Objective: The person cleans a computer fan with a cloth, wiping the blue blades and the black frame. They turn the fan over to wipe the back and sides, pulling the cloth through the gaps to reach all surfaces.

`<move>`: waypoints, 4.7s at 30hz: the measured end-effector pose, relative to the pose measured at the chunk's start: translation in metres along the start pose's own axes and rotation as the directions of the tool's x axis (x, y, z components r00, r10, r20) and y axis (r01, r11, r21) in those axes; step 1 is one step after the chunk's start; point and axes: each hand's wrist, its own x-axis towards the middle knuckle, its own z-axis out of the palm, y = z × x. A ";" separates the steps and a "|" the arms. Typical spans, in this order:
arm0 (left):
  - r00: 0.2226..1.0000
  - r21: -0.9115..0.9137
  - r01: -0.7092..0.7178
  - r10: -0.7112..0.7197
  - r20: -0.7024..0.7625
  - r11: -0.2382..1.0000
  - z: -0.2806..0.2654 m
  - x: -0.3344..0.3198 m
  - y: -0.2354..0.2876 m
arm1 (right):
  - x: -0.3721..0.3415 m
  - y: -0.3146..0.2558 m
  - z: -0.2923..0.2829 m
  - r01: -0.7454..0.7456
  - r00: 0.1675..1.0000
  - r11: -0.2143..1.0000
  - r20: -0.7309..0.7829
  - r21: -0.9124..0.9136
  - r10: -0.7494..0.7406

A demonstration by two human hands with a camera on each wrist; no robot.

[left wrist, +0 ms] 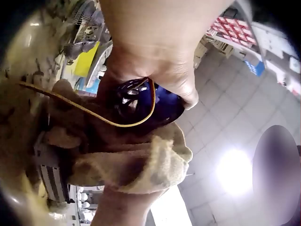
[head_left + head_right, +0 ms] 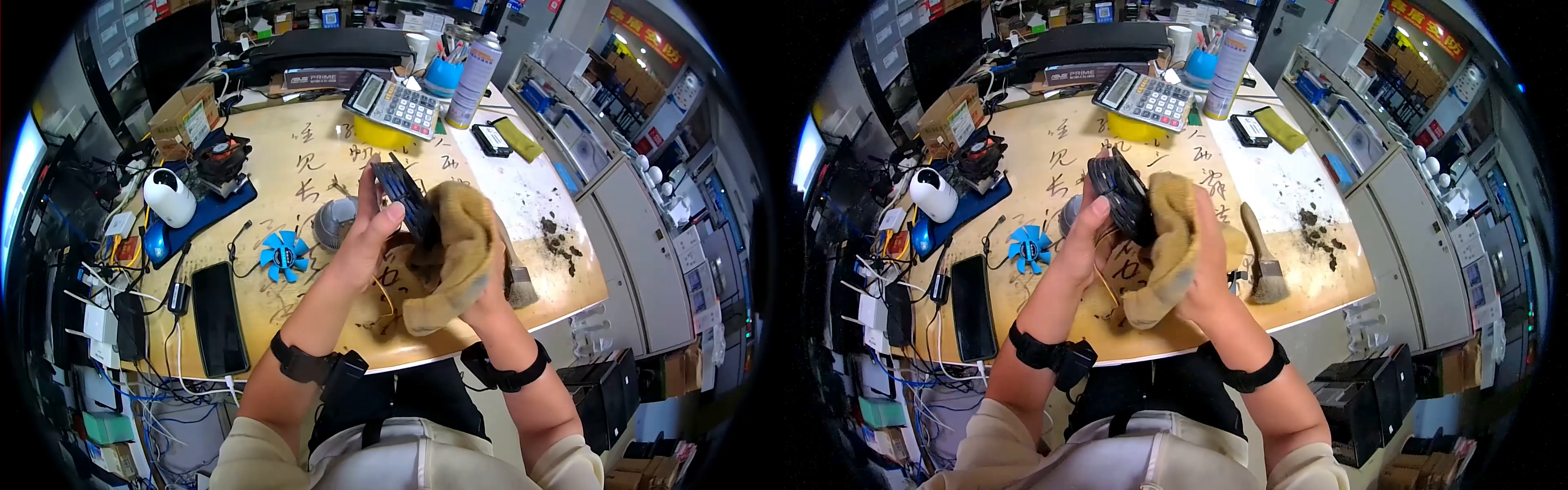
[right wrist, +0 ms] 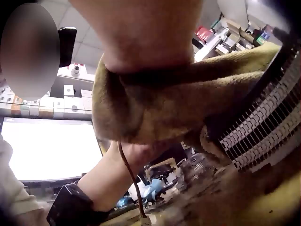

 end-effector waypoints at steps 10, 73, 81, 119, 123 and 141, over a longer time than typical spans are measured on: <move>0.937 0.480 -0.350 0.302 0.177 0.804 0.010 0.000 -0.013 | 0.007 -0.013 0.013 0.283 0.959 0.921 0.077 -0.267 -0.273; 0.883 0.081 -0.156 0.176 -0.435 0.984 0.005 0.004 0.002 | 0.004 0.015 0.031 0.212 0.972 0.947 -0.049 -0.240 -0.230; 0.779 -0.549 0.087 -0.400 -0.483 0.832 0.001 -0.005 0.007 | -0.004 0.021 0.042 0.335 0.942 0.776 0.160 -0.534 -0.297; 0.991 -0.796 0.064 -0.131 -0.020 0.602 -0.024 -0.001 -0.081 | 0.028 0.002 0.055 0.464 0.880 0.686 0.201 -0.560 -0.431; 0.983 -0.285 -0.164 0.131 -0.132 0.944 -0.004 -0.006 -0.033 | 0.035 -0.007 0.054 0.240 0.969 0.896 0.038 -0.373 -0.244; 0.750 0.603 -0.252 0.547 -0.373 0.757 -0.019 0.009 -0.010 | 0.022 0.003 0.042 0.357 0.934 0.874 0.118 -0.330 -0.337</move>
